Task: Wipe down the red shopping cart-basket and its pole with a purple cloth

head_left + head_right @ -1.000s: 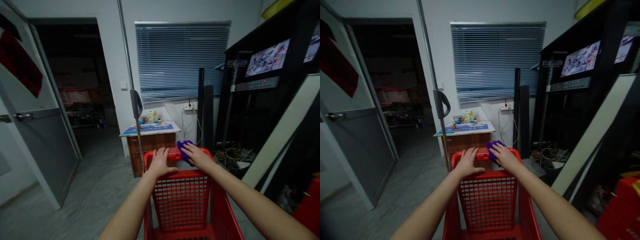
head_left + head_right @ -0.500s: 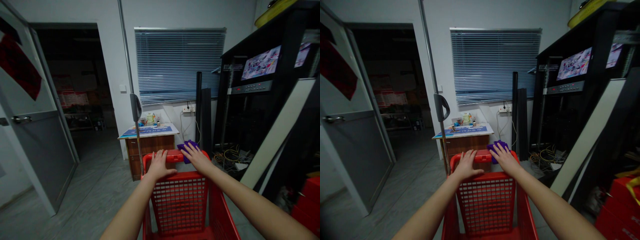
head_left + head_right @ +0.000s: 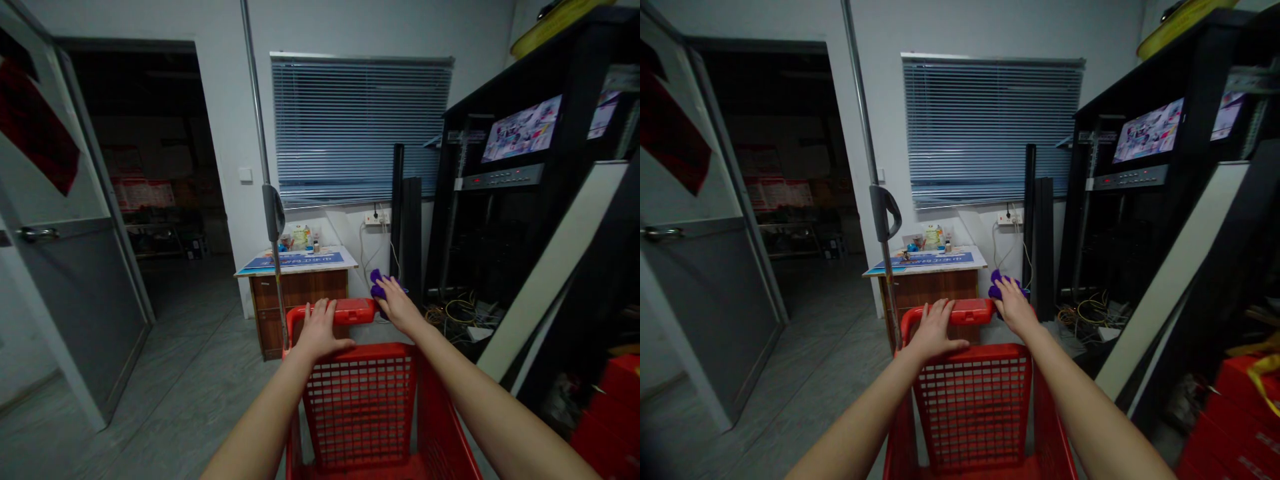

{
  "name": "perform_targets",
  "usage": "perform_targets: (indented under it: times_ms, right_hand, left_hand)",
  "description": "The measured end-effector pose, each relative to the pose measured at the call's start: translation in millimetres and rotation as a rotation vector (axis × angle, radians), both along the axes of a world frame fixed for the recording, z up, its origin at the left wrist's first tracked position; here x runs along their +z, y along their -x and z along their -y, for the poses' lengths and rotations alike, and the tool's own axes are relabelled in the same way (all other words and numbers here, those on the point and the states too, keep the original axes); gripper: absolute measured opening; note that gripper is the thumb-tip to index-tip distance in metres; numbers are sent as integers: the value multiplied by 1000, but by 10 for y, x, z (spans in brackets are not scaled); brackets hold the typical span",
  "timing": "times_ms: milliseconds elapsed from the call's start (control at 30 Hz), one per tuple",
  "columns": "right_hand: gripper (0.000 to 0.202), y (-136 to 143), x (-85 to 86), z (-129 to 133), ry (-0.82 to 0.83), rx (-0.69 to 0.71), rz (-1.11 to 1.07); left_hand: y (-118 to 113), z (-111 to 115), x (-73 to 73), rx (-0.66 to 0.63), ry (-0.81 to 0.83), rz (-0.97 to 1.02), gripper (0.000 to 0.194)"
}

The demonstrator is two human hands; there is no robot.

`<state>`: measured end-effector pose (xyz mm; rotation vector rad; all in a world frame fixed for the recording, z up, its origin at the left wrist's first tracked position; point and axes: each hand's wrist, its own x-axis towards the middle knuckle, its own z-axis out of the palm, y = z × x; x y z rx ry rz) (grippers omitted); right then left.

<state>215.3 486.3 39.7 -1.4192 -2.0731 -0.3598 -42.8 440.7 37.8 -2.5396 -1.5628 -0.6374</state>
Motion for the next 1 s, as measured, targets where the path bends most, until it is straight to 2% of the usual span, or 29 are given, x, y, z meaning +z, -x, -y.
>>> perform_targets:
  times_ms: [100,200,400,567,667,767,867,1000]
  right_hand:
    - [45,245,40,-46,29,42,-5]
    - [41,421,56,45,44,65,-9]
    - [36,508,135,284,24,100,-64]
    - [51,486,82,239,38,-25,-233]
    - [73,476,-7,237,-6,-152,-209]
    - [78,495,-48,260,-1,-205,-146]
    - [66,521,-30,257,50,-179,-131]
    - [42,529,5,219,42,-58,-37]
  left_hand:
    - [-8,-2,-4,9,15,-9,113]
    - [-8,-1,-2,24,19,-16,115]
    - [-6,11,2,32,18,-25,114]
    - [8,19,-3,20,10,-20,111]
    - [7,15,-9,15,12,-20,111]
    - [-2,4,-19,28,12,-31,112]
    - [-12,-9,-29,34,10,-38,113]
    - [-28,-12,-32,43,12,-41,116]
